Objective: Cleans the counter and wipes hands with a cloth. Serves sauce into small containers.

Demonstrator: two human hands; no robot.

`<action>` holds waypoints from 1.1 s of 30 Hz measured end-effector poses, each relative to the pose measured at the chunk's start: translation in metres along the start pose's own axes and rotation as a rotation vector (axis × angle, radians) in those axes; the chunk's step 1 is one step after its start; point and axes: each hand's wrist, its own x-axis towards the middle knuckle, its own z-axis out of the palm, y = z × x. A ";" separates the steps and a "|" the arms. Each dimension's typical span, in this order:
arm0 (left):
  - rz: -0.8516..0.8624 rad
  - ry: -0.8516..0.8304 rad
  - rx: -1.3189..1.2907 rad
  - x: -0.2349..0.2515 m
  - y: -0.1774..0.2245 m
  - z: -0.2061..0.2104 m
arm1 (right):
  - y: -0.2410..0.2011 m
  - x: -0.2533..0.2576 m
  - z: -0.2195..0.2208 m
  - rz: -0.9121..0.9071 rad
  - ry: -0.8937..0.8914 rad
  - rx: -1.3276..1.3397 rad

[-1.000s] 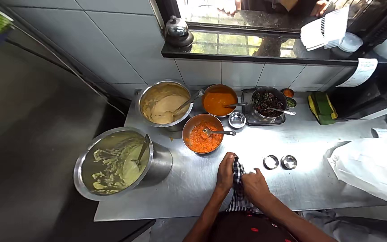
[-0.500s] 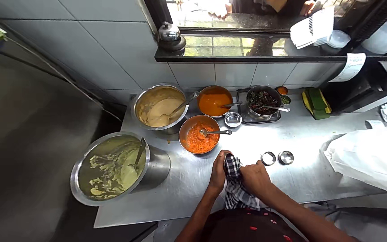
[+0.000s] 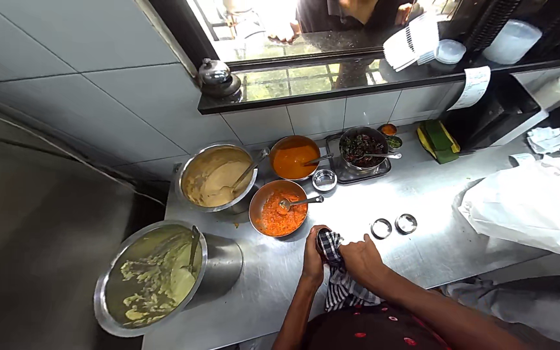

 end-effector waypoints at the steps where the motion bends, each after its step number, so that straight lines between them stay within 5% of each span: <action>1: 0.061 -0.015 0.080 0.003 0.003 -0.002 | -0.002 -0.004 -0.001 -0.028 -0.023 0.081; 6: 0.189 -0.142 -0.046 0.010 0.015 -0.012 | 0.016 -0.003 -0.009 -0.441 -0.233 0.675; 11: 0.143 -0.142 -0.253 0.008 0.020 -0.001 | -0.007 -0.007 -0.020 -0.143 -0.088 0.287; 20: 0.189 -0.083 -0.219 0.004 0.027 0.015 | -0.001 -0.015 -0.021 -0.063 -0.034 0.276; 24: 0.167 -0.148 -0.222 0.007 0.033 0.011 | 0.004 -0.021 -0.019 -0.211 -0.081 0.409; 29: 0.125 -0.179 -0.324 0.007 0.036 0.019 | 0.008 -0.023 -0.029 -0.075 0.099 0.202; 33: -0.028 -0.350 -0.429 0.013 0.036 0.011 | 0.016 -0.012 -0.027 -0.348 -0.023 0.397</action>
